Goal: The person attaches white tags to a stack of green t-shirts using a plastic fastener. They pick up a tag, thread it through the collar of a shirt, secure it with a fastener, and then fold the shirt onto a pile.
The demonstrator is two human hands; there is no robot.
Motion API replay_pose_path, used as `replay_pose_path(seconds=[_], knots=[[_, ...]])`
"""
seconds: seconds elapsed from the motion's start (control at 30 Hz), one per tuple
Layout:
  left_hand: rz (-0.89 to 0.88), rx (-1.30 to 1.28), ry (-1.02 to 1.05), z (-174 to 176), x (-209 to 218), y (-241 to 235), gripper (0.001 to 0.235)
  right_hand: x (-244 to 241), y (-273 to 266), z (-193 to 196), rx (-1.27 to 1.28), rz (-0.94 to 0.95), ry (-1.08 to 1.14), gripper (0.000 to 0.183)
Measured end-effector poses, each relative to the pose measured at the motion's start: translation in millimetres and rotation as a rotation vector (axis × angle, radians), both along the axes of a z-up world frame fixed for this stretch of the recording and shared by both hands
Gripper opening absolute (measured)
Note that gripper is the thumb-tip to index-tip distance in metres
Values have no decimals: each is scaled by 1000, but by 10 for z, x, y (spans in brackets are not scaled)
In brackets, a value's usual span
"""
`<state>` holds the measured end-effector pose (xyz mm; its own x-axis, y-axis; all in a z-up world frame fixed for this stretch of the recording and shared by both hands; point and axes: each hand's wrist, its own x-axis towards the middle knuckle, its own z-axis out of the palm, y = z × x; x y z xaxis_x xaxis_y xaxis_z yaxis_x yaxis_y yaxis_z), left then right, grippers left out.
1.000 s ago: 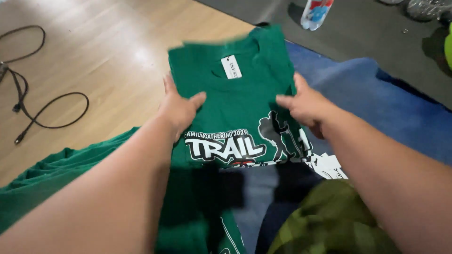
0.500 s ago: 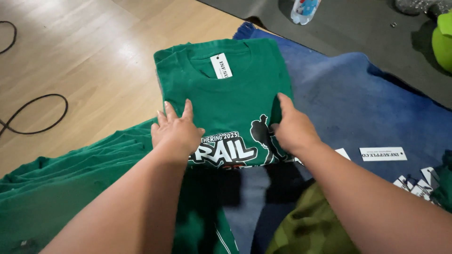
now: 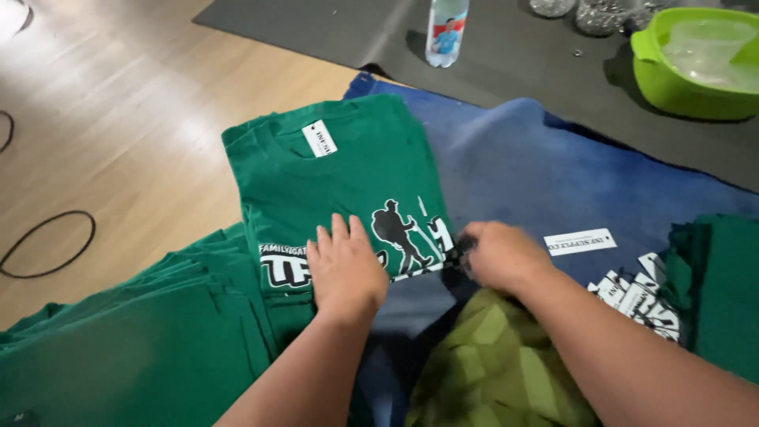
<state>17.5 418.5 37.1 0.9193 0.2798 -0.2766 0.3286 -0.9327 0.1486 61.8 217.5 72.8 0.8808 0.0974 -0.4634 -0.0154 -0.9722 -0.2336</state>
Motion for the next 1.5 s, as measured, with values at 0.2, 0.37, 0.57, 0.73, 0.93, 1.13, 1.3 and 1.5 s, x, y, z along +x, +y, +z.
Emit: replay_pose_path(seconds=[0.2, 0.37, 0.57, 0.73, 0.93, 1.13, 1.3, 1.5], knots=[[-92, -149, -49, 391, 93, -902, 60, -211, -1305, -537, 54, -162, -147, 35], [-229, -294, -80, 327, 135, -1678, 51, -785, -2100, -718, 118, -338, -65, 32], [-502, -235, -5, 397, 53, -2308, 38, -978, -2018, -694, 126, -380, -14, 28], [-735, -136, 64, 407, -94, -2470, 38, -721, -1991, -1172, 97, -323, -37, 35], [-677, -183, 256, 559, -27, -2460, 42, -697, -1818, -875, 149, -297, -23, 31], [-601, -212, 297, 493, 68, -2513, 44, -659, -1736, -706, 82, -245, -34, 32], [-620, -254, 238, 554, 56, -2440, 39, -729, -1656, -614, 176, -303, -3, 36], [-591, -185, 288, 509, 30, -2509, 38, -829, -1682, -457, 265, -362, 10, 34]])
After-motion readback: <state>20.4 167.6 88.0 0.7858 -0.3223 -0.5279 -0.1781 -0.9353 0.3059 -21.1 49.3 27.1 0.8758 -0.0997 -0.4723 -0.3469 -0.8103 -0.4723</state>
